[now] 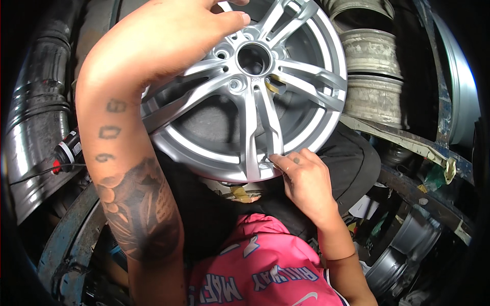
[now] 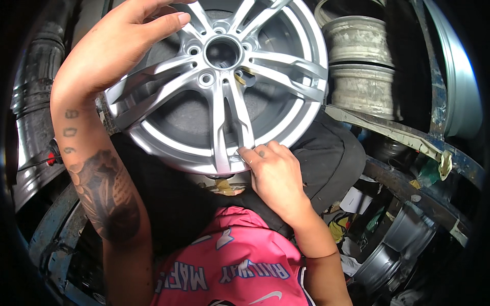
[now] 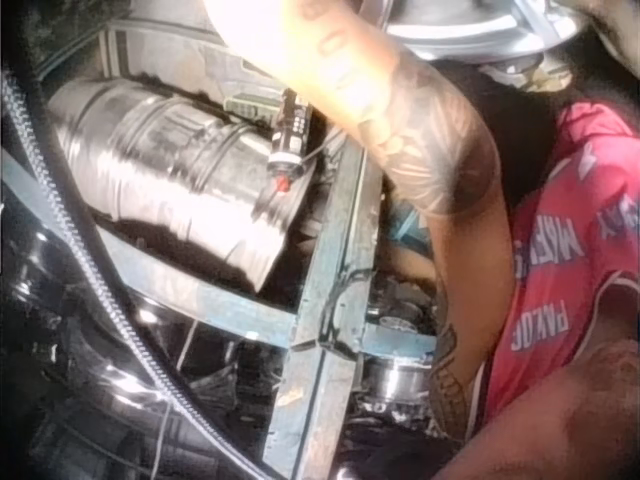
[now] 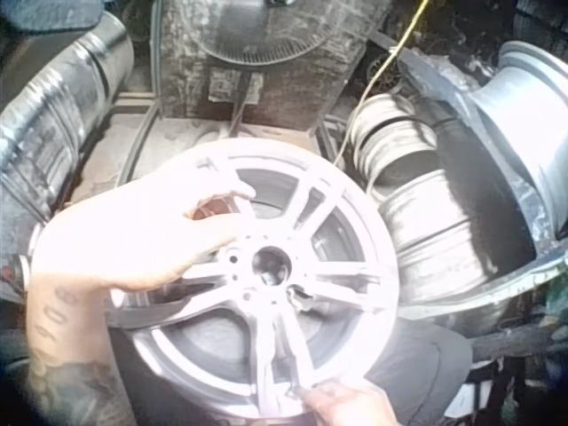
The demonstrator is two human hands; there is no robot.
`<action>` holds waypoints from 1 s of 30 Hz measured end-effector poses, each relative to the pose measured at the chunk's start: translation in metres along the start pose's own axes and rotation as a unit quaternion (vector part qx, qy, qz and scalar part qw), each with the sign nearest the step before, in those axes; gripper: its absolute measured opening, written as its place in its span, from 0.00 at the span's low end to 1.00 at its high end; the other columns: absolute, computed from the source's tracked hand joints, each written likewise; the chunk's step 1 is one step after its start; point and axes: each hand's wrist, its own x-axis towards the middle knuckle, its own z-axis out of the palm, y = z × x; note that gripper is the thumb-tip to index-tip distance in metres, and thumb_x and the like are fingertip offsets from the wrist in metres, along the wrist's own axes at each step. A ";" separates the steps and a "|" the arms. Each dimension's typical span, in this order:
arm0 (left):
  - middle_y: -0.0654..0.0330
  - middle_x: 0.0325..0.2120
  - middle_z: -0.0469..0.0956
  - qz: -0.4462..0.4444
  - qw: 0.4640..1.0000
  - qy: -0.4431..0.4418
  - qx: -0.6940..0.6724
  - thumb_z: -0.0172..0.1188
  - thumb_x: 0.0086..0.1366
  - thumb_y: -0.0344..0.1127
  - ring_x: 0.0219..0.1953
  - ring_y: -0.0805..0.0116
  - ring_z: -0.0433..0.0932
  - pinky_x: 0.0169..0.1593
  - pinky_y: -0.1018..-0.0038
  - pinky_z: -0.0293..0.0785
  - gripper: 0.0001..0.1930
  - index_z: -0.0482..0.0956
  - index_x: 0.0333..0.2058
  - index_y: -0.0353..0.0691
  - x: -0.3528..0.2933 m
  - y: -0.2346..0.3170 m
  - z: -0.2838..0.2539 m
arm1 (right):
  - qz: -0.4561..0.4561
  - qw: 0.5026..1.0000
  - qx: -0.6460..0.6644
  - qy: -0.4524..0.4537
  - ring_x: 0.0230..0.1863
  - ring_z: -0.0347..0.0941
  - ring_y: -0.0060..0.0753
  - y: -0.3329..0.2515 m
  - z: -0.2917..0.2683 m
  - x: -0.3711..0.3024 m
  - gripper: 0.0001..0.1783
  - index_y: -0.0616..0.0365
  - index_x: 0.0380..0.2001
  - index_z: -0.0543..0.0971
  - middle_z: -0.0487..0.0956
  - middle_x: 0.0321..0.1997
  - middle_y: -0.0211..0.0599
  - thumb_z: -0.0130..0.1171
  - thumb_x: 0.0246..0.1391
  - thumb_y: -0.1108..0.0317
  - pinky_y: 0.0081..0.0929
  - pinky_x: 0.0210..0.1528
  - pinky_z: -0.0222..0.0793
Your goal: The person sands small metal components with sandpaper and fits them onto the spokes of an alloy wheel rim by hand while seated in a workshop.
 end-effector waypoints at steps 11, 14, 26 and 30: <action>0.52 0.50 0.79 -0.027 0.960 0.164 0.226 0.59 0.71 0.51 0.45 0.62 0.82 0.49 0.70 0.79 0.24 0.77 0.57 0.41 0.004 0.019 0.028 | 0.016 0.999 -0.041 0.012 0.36 0.77 0.39 -0.009 0.015 -0.008 0.12 0.51 0.40 0.85 0.79 0.31 0.34 0.63 0.49 0.69 0.36 0.40 0.70; 0.51 0.50 0.79 0.004 0.949 0.193 0.249 0.58 0.72 0.51 0.45 0.61 0.83 0.50 0.70 0.79 0.24 0.77 0.58 0.40 0.008 0.005 0.024 | 0.041 0.998 0.012 -0.047 0.31 0.80 0.45 -0.003 0.002 -0.003 0.11 0.51 0.41 0.85 0.81 0.27 0.39 0.63 0.53 0.67 0.41 0.36 0.74; 0.51 0.48 0.79 0.039 0.952 0.188 0.240 0.57 0.73 0.47 0.46 0.60 0.82 0.52 0.69 0.78 0.22 0.78 0.57 0.39 0.012 -0.004 0.025 | -0.041 0.990 -0.010 -0.133 0.31 0.80 0.47 0.017 -0.007 0.007 0.19 0.49 0.46 0.85 0.82 0.26 0.39 0.62 0.49 0.74 0.42 0.37 0.74; 0.51 0.48 0.79 0.077 0.945 0.174 0.267 0.57 0.73 0.46 0.47 0.59 0.81 0.52 0.68 0.78 0.21 0.77 0.57 0.38 0.009 -0.019 0.013 | -0.068 0.989 0.002 -0.132 0.32 0.80 0.46 0.014 -0.007 0.013 0.24 0.51 0.47 0.85 0.80 0.23 0.41 0.59 0.43 0.76 0.41 0.41 0.73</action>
